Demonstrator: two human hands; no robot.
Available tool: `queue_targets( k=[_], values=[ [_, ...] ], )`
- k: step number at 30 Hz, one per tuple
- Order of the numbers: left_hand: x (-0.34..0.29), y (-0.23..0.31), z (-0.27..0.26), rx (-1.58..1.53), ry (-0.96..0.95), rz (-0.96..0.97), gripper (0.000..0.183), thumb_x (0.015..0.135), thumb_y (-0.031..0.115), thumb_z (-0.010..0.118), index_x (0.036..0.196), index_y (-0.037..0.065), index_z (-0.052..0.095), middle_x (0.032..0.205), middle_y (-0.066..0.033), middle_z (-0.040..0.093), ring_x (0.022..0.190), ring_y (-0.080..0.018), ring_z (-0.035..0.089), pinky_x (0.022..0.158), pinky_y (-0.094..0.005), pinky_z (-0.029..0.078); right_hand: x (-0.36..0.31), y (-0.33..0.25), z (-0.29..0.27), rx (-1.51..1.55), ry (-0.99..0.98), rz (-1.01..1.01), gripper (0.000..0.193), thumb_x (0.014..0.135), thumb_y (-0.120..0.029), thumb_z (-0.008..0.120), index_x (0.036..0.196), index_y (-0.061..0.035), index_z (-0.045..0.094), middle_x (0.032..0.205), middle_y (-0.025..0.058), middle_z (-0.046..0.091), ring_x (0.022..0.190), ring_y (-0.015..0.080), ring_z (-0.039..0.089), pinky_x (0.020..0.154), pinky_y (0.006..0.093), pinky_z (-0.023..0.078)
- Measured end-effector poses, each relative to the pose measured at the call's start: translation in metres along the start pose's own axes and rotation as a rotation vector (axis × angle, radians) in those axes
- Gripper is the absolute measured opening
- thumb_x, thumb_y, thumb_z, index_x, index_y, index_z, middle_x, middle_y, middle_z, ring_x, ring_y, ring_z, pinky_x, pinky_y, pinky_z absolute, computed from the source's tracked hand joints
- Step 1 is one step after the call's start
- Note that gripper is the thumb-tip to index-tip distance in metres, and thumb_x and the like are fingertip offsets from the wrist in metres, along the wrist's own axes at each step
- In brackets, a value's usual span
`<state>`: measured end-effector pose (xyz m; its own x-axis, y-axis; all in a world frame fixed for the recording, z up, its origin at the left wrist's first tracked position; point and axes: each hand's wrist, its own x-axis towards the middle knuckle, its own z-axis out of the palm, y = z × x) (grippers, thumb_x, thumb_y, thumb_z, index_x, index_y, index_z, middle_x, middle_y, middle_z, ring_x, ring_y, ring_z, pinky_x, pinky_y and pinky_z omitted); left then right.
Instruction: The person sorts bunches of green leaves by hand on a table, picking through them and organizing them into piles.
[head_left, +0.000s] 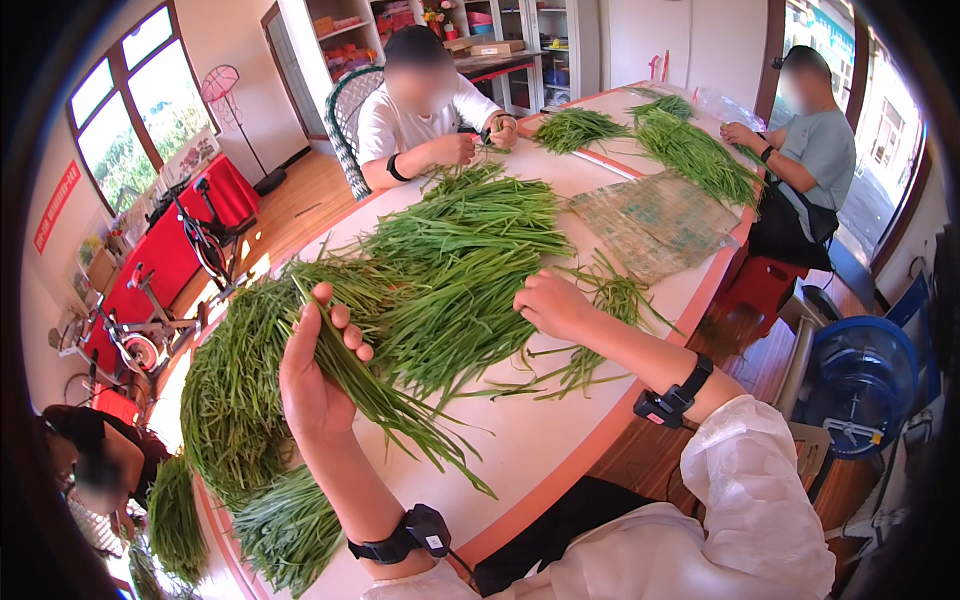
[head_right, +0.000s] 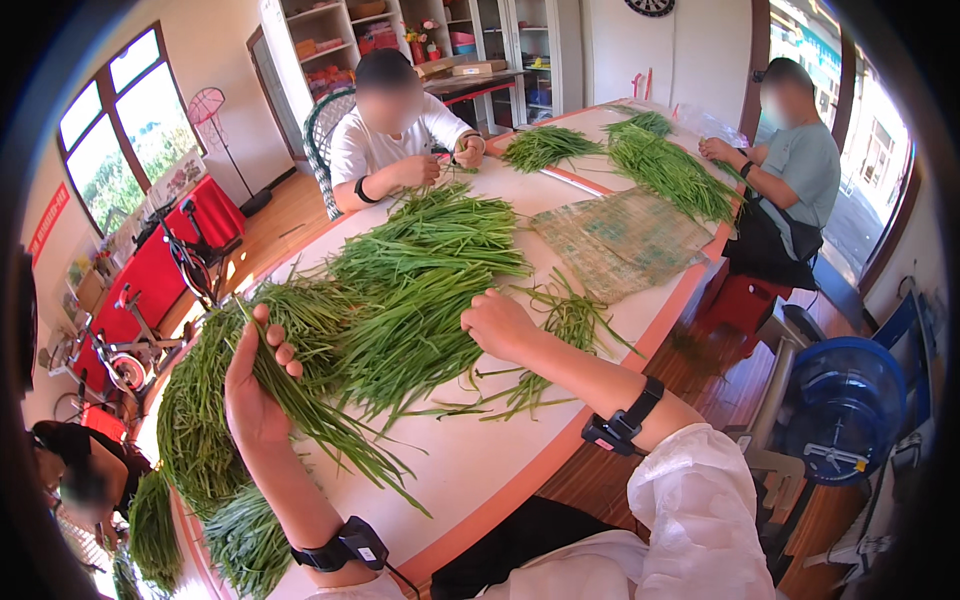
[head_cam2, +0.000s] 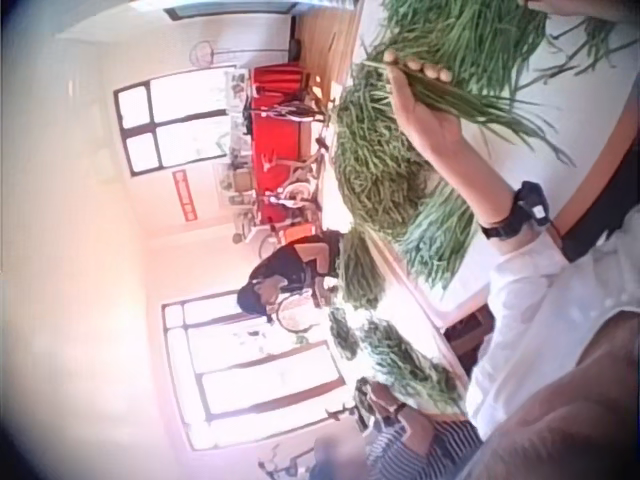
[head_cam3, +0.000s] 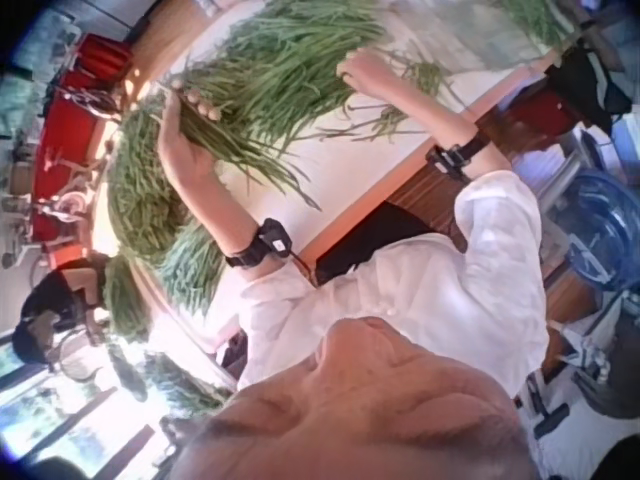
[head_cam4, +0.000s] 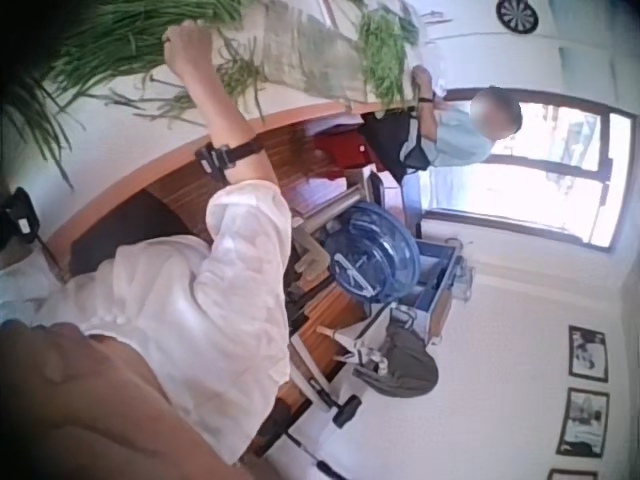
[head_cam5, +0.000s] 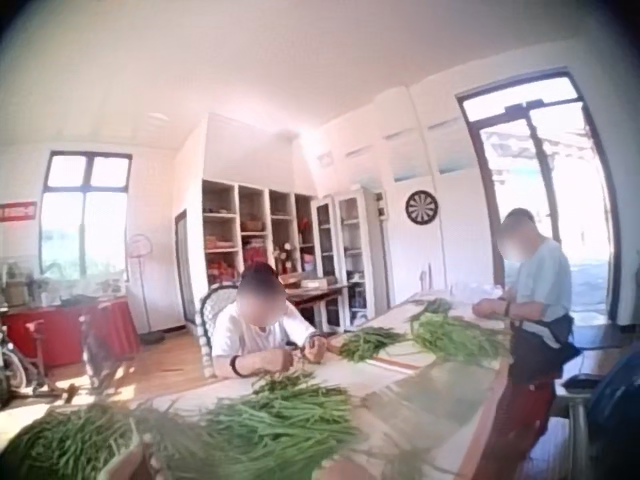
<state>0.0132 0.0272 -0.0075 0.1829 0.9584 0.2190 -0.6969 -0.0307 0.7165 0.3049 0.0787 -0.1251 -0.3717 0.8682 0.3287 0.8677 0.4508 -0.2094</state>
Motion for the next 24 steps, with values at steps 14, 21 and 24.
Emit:
queue_targets(
  k=[14,21,24],
  values=[
    [-0.009,0.015,-0.003,0.02,-0.003,0.058,0.03,0.093,0.022,0.042,0.117,0.004,0.045,0.077,-0.0023,0.048,0.064,-0.0117,0.05,0.054,-0.0249,0.047,-0.039,-0.026,-0.026,0.468,-0.121,0.223,0.022,0.08,-0.01,0.057,0.101,-0.0091,0.063,0.078,0.0061,0.063,0.065,0.0169,0.059,0.06,0.0269,0.046],
    [-0.011,0.014,-0.004,-0.006,-0.046,0.043,0.032,0.093,0.023,0.042,0.117,0.001,0.046,0.073,-0.0032,0.049,0.061,-0.0131,0.052,0.053,-0.0269,0.048,-0.038,0.01,-0.03,0.256,0.016,0.212,0.017,0.077,-0.02,0.061,0.084,-0.0048,0.066,0.07,0.0096,0.062,0.063,0.0252,0.057,0.061,0.0349,0.045],
    [-0.011,0.012,0.002,0.022,-0.014,0.024,0.032,0.092,0.023,0.044,0.116,0.001,0.048,0.071,-0.0035,0.049,0.059,-0.0137,0.052,0.052,-0.0271,0.047,-0.021,0.004,-0.021,0.194,-0.086,0.297,0.029,0.074,-0.033,0.065,0.071,-0.0041,0.066,0.066,0.0109,0.062,0.063,0.0252,0.059,0.059,0.0335,0.046]
  ],
)
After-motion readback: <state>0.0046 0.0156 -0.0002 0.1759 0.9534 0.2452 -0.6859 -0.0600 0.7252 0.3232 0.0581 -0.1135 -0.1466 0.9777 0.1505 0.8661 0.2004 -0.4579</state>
